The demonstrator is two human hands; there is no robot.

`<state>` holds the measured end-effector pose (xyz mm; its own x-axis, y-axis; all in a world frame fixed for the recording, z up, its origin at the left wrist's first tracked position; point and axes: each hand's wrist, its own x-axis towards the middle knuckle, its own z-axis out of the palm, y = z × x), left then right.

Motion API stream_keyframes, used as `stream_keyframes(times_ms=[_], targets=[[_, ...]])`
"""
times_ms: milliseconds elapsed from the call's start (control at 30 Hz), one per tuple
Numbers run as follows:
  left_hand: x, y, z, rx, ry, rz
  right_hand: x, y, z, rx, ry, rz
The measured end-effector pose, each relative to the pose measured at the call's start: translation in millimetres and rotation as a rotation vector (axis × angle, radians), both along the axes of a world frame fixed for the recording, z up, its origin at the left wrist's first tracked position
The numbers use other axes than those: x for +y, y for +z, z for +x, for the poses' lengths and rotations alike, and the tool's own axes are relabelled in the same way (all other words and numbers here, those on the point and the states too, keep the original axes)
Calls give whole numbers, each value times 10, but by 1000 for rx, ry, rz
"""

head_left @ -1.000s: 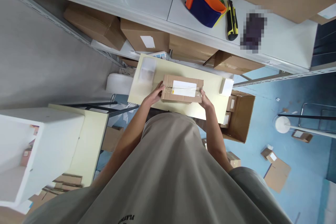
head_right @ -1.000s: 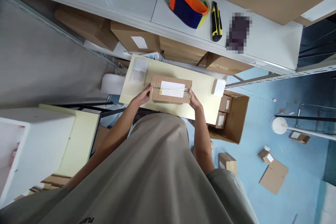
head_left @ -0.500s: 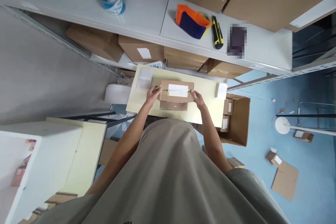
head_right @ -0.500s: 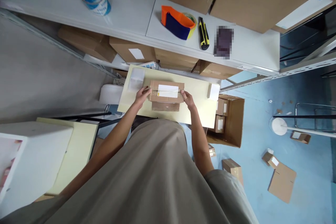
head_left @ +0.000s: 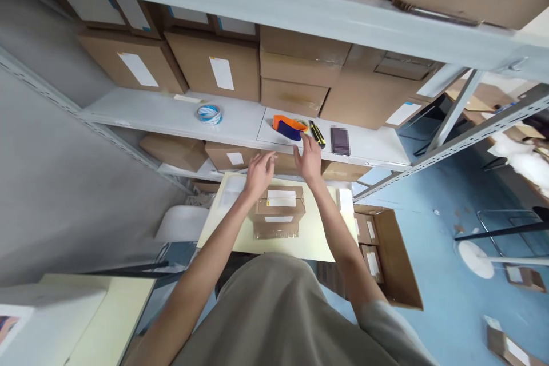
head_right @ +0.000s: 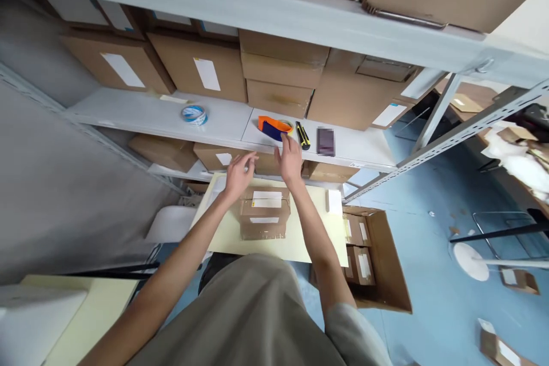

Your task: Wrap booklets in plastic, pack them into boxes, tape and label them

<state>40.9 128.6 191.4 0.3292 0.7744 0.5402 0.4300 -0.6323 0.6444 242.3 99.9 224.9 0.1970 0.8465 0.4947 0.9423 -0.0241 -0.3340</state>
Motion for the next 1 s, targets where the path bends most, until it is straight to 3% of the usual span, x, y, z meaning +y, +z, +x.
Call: stream_keyframes(times_ms=[67,167,267,400,467,533,700,833,1000], targets=[[98,293,96,-34,-19,35,386,316,-30,-96,-1,-66],[144,512,160,-51,-23,67,805,499,-96,-162,-49,-314],[88,512,125,-48,-27,64,995,483,-148,-131,-111,-496],[-83,321,-82,-62,-37,-14,955,388,-150,-88,-137,-507],[-220,171,-236,-102,-19,-89,795,281,-165,5,-96,-437],[-410,-10,-393,-177,19,-166,510,94,-236,233,18,-346],[-1075,-495,-649,-360,52,-362,-614,-588,-704,1029,401,-292],[-1540,-758,-734,-376,69,-483,-1329,-963,-1072,1290,397,-363],[-1783,-906,-824,-298,11,-577,-1590,-1169,-1171,1300,346,-420]])
